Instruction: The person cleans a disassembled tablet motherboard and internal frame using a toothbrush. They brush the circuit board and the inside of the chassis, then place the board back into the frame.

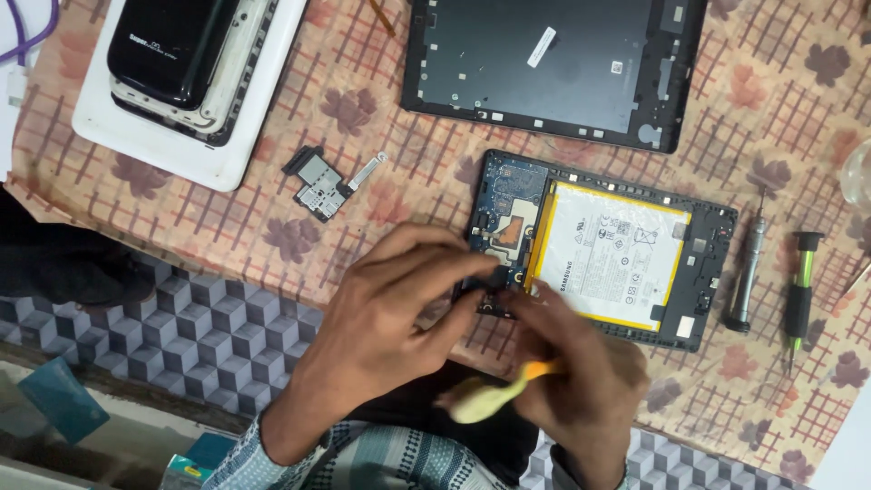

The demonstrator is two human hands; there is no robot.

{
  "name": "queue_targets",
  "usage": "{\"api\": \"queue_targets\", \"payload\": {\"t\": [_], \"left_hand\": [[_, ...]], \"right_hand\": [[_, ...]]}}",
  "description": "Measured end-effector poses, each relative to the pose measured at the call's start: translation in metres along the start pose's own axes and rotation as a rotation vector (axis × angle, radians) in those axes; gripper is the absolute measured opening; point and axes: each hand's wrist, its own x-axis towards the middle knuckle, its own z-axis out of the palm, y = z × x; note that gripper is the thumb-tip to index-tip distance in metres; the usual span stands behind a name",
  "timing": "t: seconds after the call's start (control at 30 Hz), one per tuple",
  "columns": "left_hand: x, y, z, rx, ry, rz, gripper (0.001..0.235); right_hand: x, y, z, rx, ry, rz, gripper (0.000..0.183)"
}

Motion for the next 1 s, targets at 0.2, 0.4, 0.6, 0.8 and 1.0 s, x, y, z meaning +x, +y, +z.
{"api": "queue_targets", "payload": {"t": [0.2,0.4,0.6,0.8,1.0], "left_hand": [[0.005,0.009,0.0,0.019,-0.018,-0.034,0.047],[0.007,0.007,-0.004,0.041,-0.099,-0.063,0.046],[-0.001,0.0,-0.002,0.057,0.04,0.001,0.039],[-0.001,0.003,0.01,0.105,0.182,0.036,0.046],[-0.003,0.002,0.017,0.239,0.197,0.066,0.041]], "right_hand": [[-0.007,0.004,0.002,0.223,0.19,0.247,0.052],[-0.01,-0.001,0.007,0.328,0.373,0.411,0.038],[-0.006,-0.005,0.006,0.468,0.355,0.475,0.043],[0.0,-0.008,0.004,0.524,0.392,0.462,0.046],[-0.001,-0.008,0.004,0.539,0.4,0.46,0.05]]}}
